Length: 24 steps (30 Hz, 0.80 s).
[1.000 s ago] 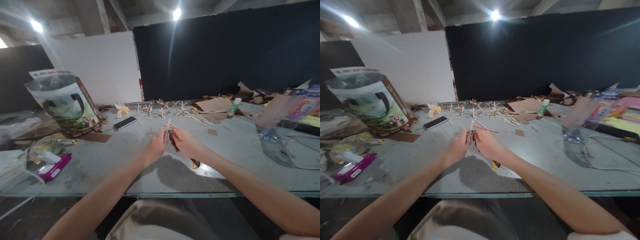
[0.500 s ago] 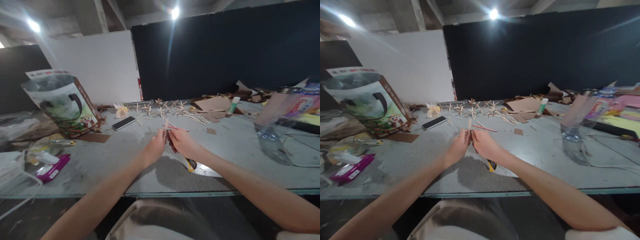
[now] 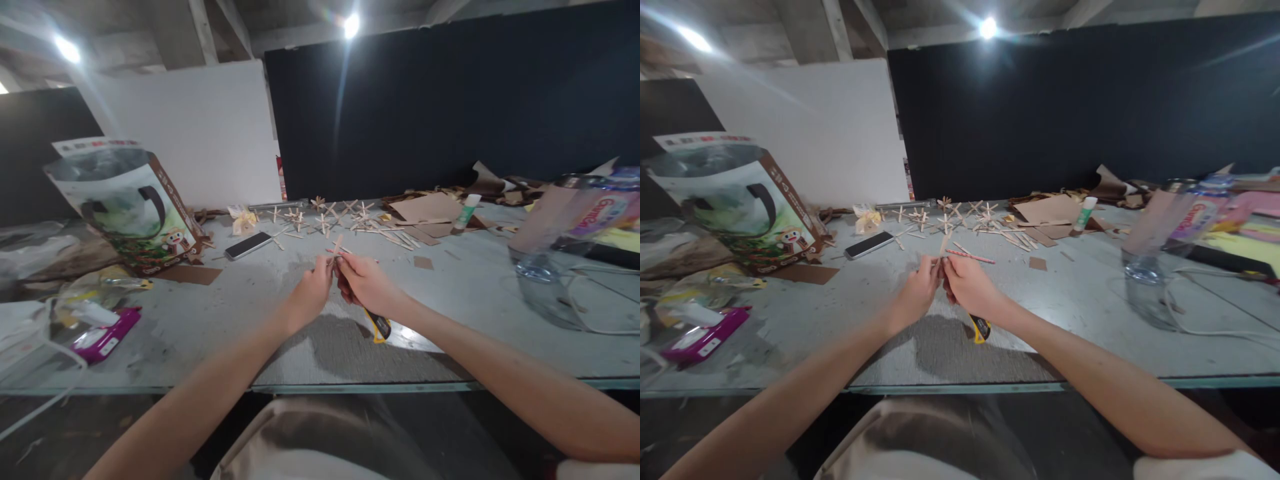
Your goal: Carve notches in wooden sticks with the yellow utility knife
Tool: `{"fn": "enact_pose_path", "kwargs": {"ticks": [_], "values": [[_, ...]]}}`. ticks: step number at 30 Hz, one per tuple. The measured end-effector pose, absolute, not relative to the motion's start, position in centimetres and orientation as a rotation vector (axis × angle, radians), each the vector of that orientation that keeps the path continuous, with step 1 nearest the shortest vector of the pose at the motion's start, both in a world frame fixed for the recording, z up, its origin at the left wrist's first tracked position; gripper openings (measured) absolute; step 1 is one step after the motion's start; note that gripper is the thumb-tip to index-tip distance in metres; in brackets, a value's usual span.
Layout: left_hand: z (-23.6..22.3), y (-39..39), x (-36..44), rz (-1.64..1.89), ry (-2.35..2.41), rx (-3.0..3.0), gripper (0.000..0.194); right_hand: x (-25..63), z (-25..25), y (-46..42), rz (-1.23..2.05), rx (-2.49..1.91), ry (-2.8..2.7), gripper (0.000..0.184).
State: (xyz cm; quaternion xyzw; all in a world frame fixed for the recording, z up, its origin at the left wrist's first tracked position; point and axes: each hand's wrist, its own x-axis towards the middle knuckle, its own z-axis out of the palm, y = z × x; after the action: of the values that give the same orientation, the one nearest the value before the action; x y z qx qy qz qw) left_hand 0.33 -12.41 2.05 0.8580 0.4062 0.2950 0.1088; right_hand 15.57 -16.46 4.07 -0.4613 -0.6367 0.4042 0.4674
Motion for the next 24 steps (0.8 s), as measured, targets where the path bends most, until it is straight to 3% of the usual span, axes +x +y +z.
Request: {"fn": "enact_pose_path", "kwargs": {"ticks": [24], "values": [[3.4,-13.9,0.1,0.626,1.316,2.49,0.021,15.0,5.0,-17.2,1.416,-0.87,-1.287,0.026]]}}
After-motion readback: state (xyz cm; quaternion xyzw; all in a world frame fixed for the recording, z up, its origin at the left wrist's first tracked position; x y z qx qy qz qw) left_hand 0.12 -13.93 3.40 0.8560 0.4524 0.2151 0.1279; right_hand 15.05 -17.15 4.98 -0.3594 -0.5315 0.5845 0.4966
